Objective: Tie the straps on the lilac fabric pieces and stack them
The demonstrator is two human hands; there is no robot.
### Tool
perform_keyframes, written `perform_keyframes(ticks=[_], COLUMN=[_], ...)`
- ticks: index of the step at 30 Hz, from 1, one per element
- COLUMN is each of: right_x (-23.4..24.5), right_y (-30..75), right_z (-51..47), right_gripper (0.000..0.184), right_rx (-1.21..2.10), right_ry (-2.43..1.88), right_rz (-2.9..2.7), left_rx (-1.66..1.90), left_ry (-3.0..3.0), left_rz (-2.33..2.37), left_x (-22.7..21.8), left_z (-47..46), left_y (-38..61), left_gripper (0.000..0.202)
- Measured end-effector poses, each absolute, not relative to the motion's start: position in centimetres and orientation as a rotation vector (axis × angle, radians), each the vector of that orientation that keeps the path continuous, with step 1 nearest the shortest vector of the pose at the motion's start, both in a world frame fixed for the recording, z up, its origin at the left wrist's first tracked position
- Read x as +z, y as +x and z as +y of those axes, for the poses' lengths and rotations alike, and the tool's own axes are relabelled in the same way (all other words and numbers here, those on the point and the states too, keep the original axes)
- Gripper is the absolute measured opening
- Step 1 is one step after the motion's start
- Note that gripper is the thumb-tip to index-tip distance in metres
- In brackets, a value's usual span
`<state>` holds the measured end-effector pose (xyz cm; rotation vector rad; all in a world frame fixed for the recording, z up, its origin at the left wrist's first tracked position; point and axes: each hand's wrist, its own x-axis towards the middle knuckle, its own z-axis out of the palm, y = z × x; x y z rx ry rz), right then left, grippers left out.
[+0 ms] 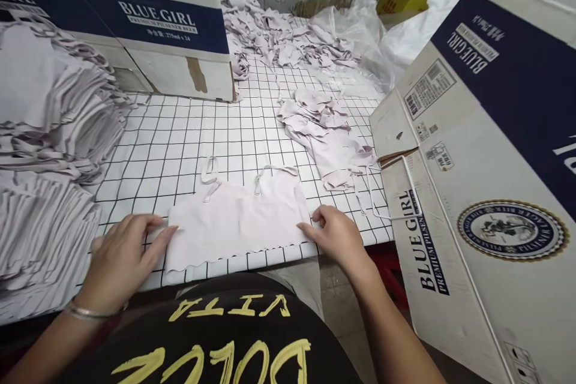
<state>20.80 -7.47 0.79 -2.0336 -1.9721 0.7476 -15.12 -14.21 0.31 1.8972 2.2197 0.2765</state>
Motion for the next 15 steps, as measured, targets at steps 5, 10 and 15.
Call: perform_keyframes(ticks=[5, 10, 15], right_x=[-0.1, -0.1, -0.7], right_y=[21.8, 21.8, 21.4], right_z=[-9.8, -9.8, -9.5], right_gripper=[0.029, 0.029, 0.018], right_rx=[0.807, 0.331, 0.421], right_ry=[-2.034, -2.13, -2.021], right_rz=[-1.848, -1.848, -1.944], left_rx=[0.117, 0.165, 0.189], left_ry=[1.859, 1.905, 1.952], left_rz=[2.33, 2.306, 2.239], left_x=[-1.1, -1.1, -1.1], left_z=[-17.2, -16.1, -15.9], left_y=[-15.3, -12.5, -11.6], left_gripper=[0.046, 0.048, 0.044])
